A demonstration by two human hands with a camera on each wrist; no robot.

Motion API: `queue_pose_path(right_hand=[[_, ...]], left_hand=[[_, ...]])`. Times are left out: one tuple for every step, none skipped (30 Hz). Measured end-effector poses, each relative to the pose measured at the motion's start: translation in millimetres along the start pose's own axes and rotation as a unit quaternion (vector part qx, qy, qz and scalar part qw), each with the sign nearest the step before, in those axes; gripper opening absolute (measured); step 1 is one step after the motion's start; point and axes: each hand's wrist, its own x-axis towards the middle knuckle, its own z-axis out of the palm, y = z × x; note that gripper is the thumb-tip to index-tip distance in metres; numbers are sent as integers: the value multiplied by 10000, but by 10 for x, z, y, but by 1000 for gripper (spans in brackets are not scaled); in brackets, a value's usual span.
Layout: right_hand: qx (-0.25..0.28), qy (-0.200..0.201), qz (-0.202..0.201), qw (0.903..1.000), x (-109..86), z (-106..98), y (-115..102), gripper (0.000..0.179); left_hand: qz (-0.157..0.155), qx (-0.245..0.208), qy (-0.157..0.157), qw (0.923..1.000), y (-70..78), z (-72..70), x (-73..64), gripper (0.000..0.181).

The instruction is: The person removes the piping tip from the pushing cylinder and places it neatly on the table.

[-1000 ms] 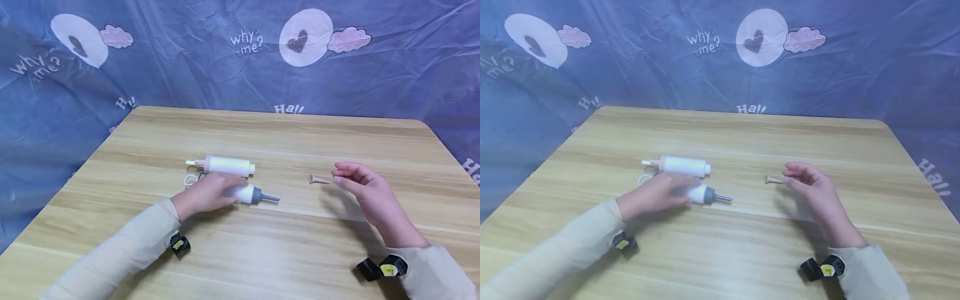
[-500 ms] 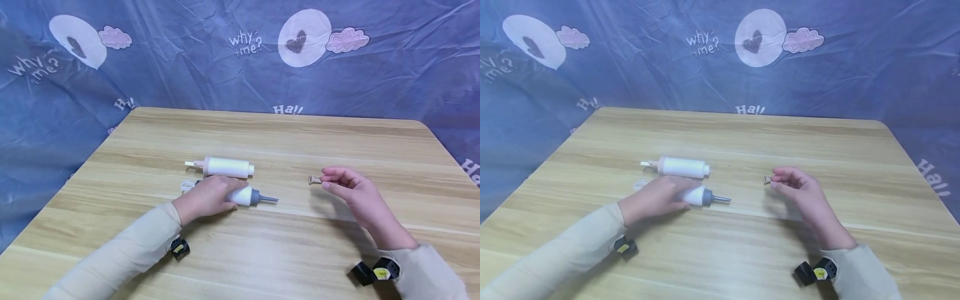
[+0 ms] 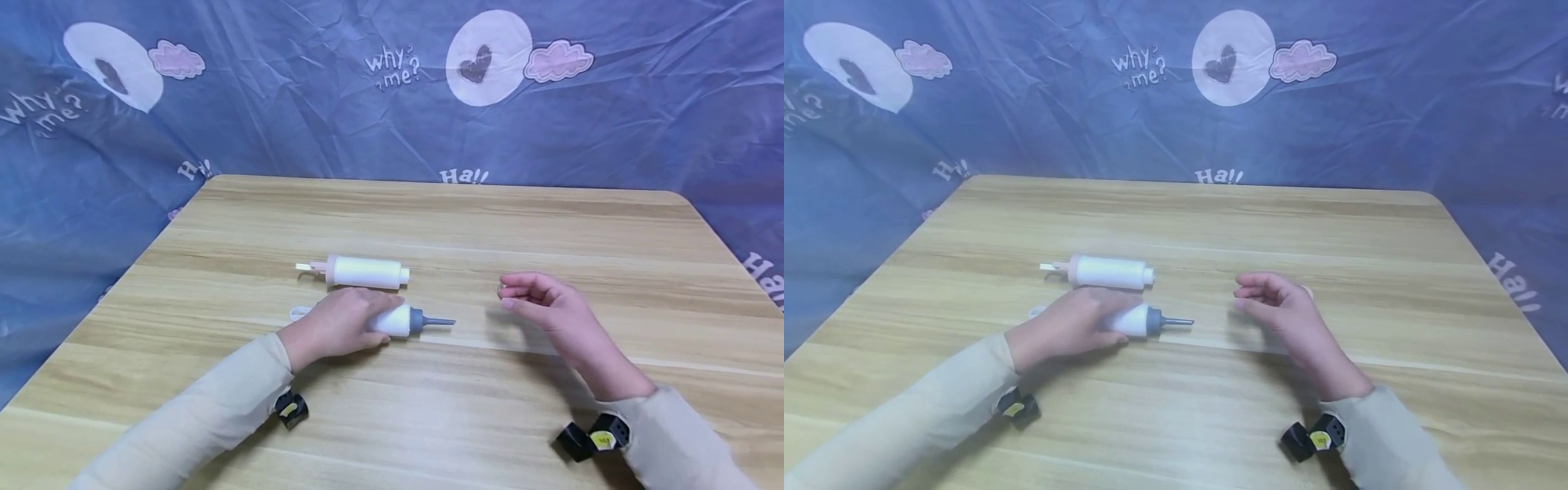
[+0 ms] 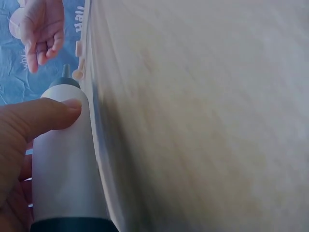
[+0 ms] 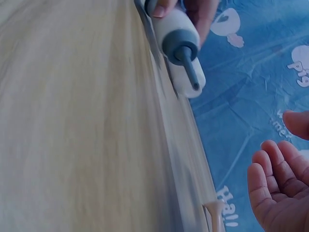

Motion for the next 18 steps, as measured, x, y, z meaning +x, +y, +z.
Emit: queue_pose_path(right_hand=[[-113, -7, 38, 9999, 4, 21, -5, 24], [-196, -16, 63, 9998, 8, 43, -10, 24], [-281, -32, 122, 9995, 11, 65, -14, 25], [-327, -53, 173, 9993, 11, 83, -18, 28], [-356, -80, 222, 9991, 12, 102, -22, 30], [-352, -103, 288, 9989, 12, 122, -25, 32], [-355, -135, 339, 9987, 12, 142, -28, 35], [-351, -166, 377, 9985, 12, 164, -32, 37], [-323, -202, 419, 9984, 13, 184, -34, 38], [-297, -239, 437, 9983, 14, 206, -35, 39], [-281, -276, 448, 9982, 14, 227, -36, 40], [-261, -315, 454, 9981, 16, 250, -37, 41], [-246, -364, 444, 9980, 19, 273, -37, 41], [-220, -411, 419, 9980, 22, 297, -35, 41], [-184, -463, 408, 9979, 25, 321, -33, 41], [-163, -518, 403, 9977, 27, 345, -31, 41], [-142, -567, 399, 9975, 27, 368, -30, 41], [-119, -608, 405, 9973, 28, 390, -28, 42]], left_hand=[[12, -9, 18, 10000, 9, -8, -2, 57], [29, -13, 36, 10000, 17, -16, -4, 56], [53, -10, 61, 10000, 25, -23, -4, 56], [89, -13, 83, 9999, 35, -29, -1, 55], [117, -11, 102, 9999, 46, -38, 1, 55], [139, -11, 120, 9998, 56, -44, 3, 55], [168, -15, 129, 9998, 67, -51, 5, 55], [203, -17, 141, 9997, 76, -56, 6, 55], [232, -21, 151, 9996, 86, -62, 8, 55], [251, -28, 161, 9996, 95, -66, 9, 55], [277, -34, 178, 9995, 103, -71, 10, 55], [295, -37, 191, 9994, 113, -76, 12, 55], [319, -24, 197, 9993, 122, -80, 14, 55], [325, -16, 206, 9993, 131, -82, 17, 55], [327, -15, 212, 9992, 140, -86, 19, 55], [338, -17, 219, 9992, 150, -88, 23, 55], [361, -23, 229, 9991, 162, -90, 27, 55], [380, -34, 238, 9990, 173, -92, 31, 55]])
